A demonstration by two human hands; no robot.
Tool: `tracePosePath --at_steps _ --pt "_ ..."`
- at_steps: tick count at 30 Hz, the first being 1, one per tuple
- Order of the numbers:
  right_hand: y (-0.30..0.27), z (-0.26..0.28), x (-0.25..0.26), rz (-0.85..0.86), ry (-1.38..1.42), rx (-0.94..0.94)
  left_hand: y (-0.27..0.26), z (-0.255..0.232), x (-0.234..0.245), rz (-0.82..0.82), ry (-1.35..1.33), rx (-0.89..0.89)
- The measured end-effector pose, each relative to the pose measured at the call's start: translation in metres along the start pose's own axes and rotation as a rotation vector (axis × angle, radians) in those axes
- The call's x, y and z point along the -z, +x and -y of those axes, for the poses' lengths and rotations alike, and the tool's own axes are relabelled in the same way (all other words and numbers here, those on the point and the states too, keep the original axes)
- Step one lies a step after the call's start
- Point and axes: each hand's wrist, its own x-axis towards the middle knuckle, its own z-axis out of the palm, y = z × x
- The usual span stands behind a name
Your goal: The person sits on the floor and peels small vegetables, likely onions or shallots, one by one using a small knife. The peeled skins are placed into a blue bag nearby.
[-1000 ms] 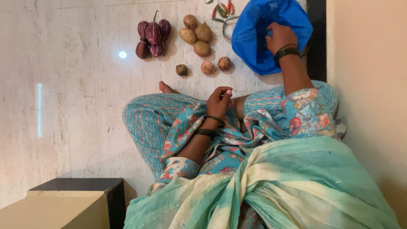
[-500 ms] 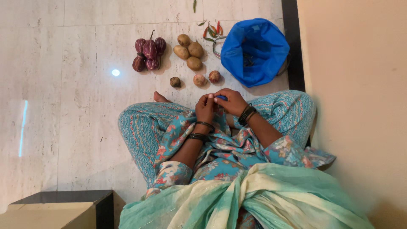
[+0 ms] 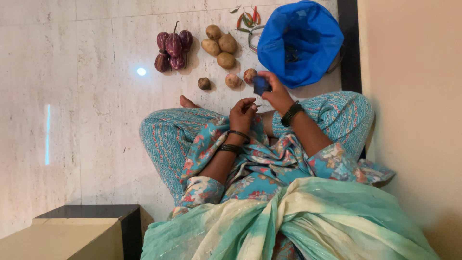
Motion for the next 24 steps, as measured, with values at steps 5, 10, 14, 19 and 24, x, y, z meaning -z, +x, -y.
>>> tracePosePath --at_steps 5,10,14,19,24 --pt "-0.01 0.017 -0.013 0.366 -0.141 -0.104 0.006 0.017 0.004 -0.132 0.055 0.053" --pt "-0.009 0.048 -0.015 0.339 -0.257 -0.13 0.006 0.01 0.002 -0.148 -0.157 0.006" --pt "-0.007 0.063 -0.014 0.317 -0.364 -0.3 0.003 -0.007 0.0 -0.224 -0.224 0.002" --pt "-0.006 0.047 -0.01 0.305 -0.506 0.099 0.002 -0.015 0.0 -0.289 -0.313 0.002" --pt "-0.005 0.051 -0.01 0.216 -0.558 0.145 0.002 -0.014 0.0 -0.275 -0.359 -0.015"
